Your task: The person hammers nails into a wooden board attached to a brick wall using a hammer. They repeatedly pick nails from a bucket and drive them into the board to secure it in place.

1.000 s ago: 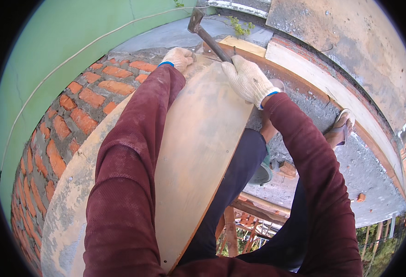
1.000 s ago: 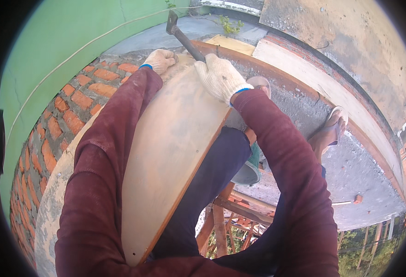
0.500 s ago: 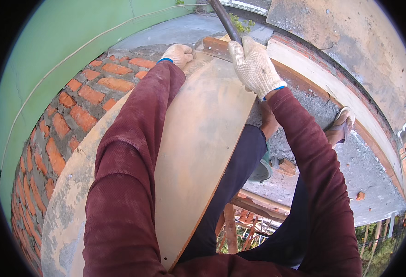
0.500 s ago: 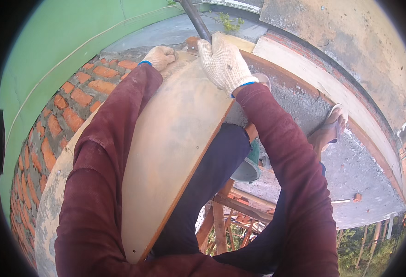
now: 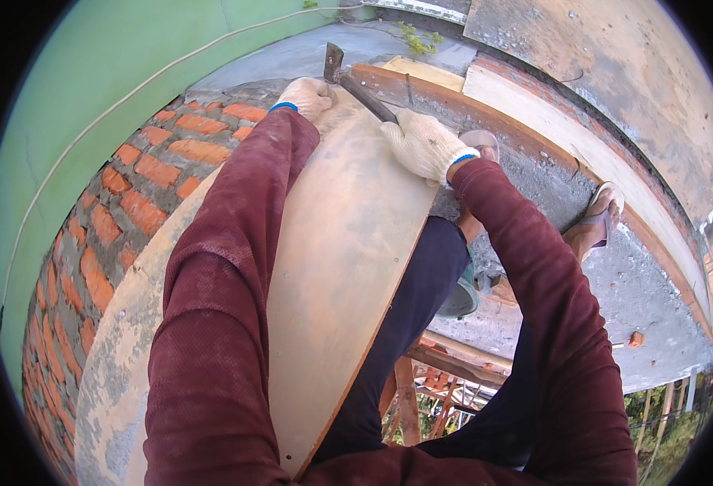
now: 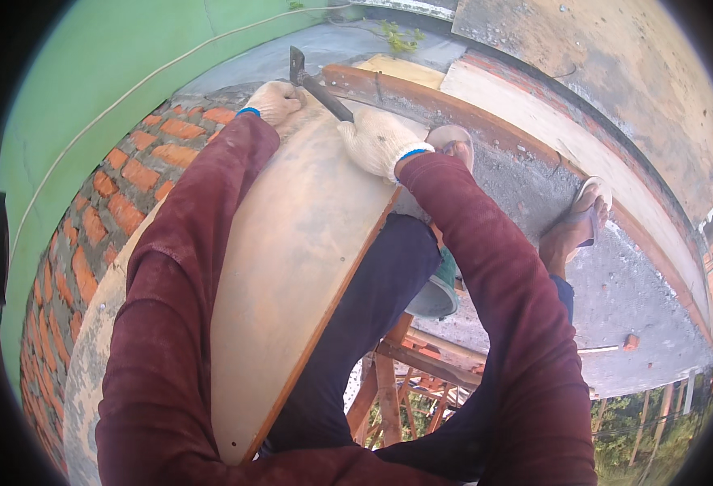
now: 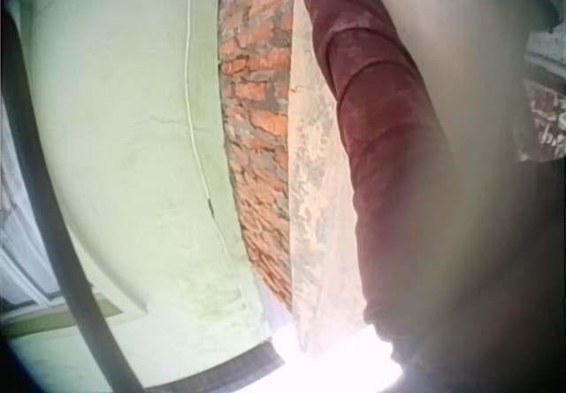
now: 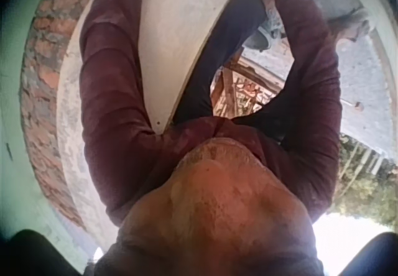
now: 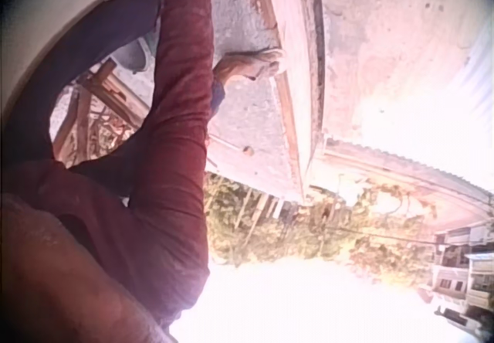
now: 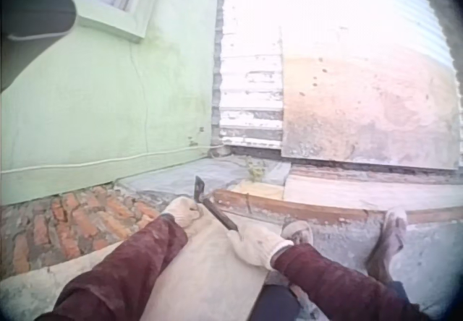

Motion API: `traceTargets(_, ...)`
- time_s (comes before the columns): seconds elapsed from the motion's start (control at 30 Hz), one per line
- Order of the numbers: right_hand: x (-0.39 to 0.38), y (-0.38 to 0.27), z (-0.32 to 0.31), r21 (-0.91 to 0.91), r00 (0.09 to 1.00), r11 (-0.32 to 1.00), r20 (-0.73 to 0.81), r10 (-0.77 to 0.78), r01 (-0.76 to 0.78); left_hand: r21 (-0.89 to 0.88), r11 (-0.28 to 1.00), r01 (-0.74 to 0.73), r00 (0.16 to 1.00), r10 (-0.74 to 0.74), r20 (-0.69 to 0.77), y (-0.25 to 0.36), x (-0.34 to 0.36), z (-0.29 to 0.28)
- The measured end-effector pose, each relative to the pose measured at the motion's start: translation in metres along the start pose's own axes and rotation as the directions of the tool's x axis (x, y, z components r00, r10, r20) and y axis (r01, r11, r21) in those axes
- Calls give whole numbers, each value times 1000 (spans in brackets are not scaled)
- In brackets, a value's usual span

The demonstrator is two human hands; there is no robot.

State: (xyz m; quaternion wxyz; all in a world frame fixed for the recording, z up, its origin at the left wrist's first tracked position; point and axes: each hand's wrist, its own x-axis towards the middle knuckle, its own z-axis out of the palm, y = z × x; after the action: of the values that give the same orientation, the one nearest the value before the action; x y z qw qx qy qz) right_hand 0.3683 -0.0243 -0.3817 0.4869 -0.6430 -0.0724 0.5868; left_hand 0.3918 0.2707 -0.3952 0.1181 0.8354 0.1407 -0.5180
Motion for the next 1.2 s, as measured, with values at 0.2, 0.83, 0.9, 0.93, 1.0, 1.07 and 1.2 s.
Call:
traceTargets(0.2, 5, 15, 19, -134, 966, 980, -194, -172, 148, -197, 978, 73, 992, -92, -87, 10, -9, 1)
traceTargets(0.83, 0, 8, -5, -107, 881, 969, -404, -247, 222, -158, 983, 94, 995, -99, -23, 4, 0, 5)
traceTargets(0.9, -2, -6, -10, -54, 750, 936, -583, -313, 348, -173, 978, 116, 992, -124, -38, 3, 0, 4)
traceTargets(0.93, -5, -12, -11, -59, 683, 913, -645, -343, 403, -224, 967, 118, 992, -126, -21, -1, 1, 4)
traceTargets(1.0, -6, -19, -8, 85, 647, 905, -727, -230, 417, -163, 980, 118, 993, -121, -8, 13, 0, 1)
traceTargets(1.07, -15, -26, -14, 161, 778, 956, -620, -96, 246, -108, 986, 123, 992, -124, 2, 16, 0, -3)
traceTargets(1.2, 16, 29, 2, -232, 953, 948, -160, -258, 218, -133, 987, 91, 995, -96, -35, -1, 5, 4)
